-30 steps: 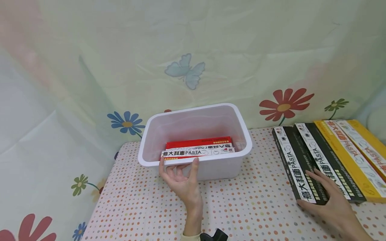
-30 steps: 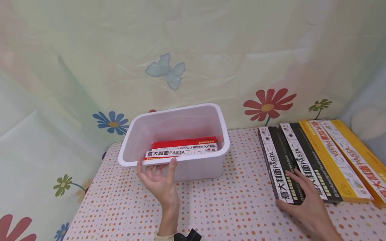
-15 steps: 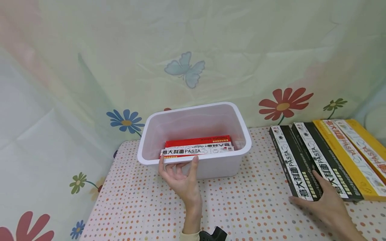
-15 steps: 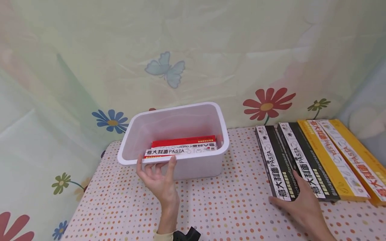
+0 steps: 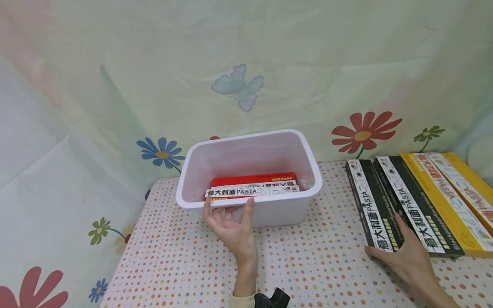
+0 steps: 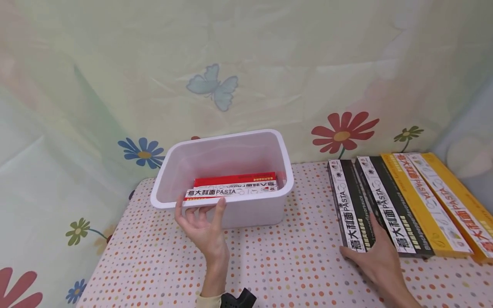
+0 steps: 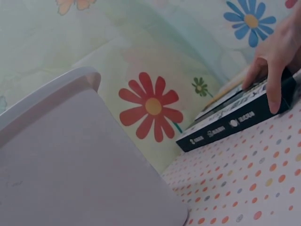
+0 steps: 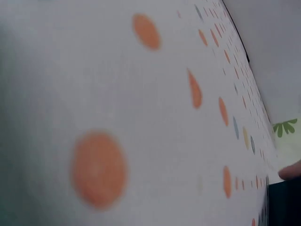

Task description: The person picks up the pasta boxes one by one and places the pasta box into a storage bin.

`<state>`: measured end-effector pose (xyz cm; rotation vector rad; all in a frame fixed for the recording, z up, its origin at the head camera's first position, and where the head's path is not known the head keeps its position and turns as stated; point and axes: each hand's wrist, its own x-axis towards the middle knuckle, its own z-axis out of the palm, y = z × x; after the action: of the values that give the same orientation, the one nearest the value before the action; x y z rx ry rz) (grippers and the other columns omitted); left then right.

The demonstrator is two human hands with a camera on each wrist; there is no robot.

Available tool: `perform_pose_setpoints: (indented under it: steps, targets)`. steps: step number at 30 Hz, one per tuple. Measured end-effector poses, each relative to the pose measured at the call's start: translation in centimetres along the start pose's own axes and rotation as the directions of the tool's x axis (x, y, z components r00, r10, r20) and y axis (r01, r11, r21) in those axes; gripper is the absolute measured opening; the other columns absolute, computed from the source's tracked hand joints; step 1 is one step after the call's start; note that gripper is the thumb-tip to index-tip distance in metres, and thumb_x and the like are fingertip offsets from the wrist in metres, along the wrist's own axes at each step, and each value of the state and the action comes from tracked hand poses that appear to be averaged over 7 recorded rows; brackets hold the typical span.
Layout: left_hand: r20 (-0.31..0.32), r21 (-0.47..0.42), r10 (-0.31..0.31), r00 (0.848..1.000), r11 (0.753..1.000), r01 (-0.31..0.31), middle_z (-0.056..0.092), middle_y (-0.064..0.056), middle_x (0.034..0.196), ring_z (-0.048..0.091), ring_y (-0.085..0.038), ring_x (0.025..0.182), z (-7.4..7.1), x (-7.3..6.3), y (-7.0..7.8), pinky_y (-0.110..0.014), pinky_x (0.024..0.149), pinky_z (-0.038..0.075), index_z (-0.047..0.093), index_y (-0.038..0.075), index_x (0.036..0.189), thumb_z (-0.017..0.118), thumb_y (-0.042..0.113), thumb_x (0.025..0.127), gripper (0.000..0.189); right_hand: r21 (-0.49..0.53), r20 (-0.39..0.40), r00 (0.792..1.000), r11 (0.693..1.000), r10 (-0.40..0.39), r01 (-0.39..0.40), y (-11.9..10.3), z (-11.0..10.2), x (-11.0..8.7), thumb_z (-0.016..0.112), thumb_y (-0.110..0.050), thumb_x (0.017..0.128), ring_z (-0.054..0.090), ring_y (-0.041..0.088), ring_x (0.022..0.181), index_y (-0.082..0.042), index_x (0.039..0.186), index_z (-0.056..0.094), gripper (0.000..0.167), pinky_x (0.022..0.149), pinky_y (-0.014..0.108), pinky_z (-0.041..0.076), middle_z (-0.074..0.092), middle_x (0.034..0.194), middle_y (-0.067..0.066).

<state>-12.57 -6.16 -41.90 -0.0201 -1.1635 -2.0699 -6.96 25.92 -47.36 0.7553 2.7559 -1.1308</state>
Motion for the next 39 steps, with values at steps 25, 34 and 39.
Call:
perform_pose_setpoints:
  steps: [25, 34, 39]
  targets:
    - [-0.008, -0.012, -0.01, 1.0, 1.0, 0.01, 0.048, -0.019, 0.148, 0.062, -0.037, 0.112, 0.2, 0.0, 0.2, -0.043, 0.093, 0.063, 0.029, 0.009, 0.152, 0.084, -0.013, 0.078, 0.095, 0.129, 0.023, 0.99, 0.982, 0.137, -0.139, 0.3, -1.7, -2.3, 0.083, -0.02, 0.087, 0.011, 0.065, 0.147, -0.028, 0.165, -0.007, 0.119, 0.114, 0.08, 0.024, -0.004, 0.166, 0.036]
    - [0.002, -0.014, -0.01, 1.0, 1.0, 0.01, 0.046, -0.021, 0.149, 0.059, -0.046, 0.111, 0.1, 0.1, 0.3, -0.042, 0.093, 0.064, 0.028, 0.009, 0.153, 0.084, -0.012, 0.079, 0.095, 0.091, -0.106, 0.985, 0.985, -0.137, 0.147, -0.4, -3.7, -4.0, 0.085, -0.022, 0.087, 0.039, 0.062, 0.122, -0.026, 0.167, 0.002, 0.115, 0.089, 0.049, 0.057, 0.024, 0.155, 0.047]
    - [0.006, -0.007, -0.014, 1.0, 1.0, 0.014, 0.046, -0.021, 0.15, 0.057, -0.051, 0.113, 0.1, 0.0, 0.2, -0.044, 0.094, 0.063, 0.028, 0.009, 0.153, 0.084, -0.012, 0.08, 0.094, 0.065, -0.17, 0.94, 0.948, -0.297, 0.311, -1.9, -5.2, -4.9, 0.087, -0.012, 0.084, 0.056, 0.045, 0.111, -0.03, 0.168, 0.008, 0.117, 0.07, 0.026, 0.057, 0.026, 0.158, 0.043]
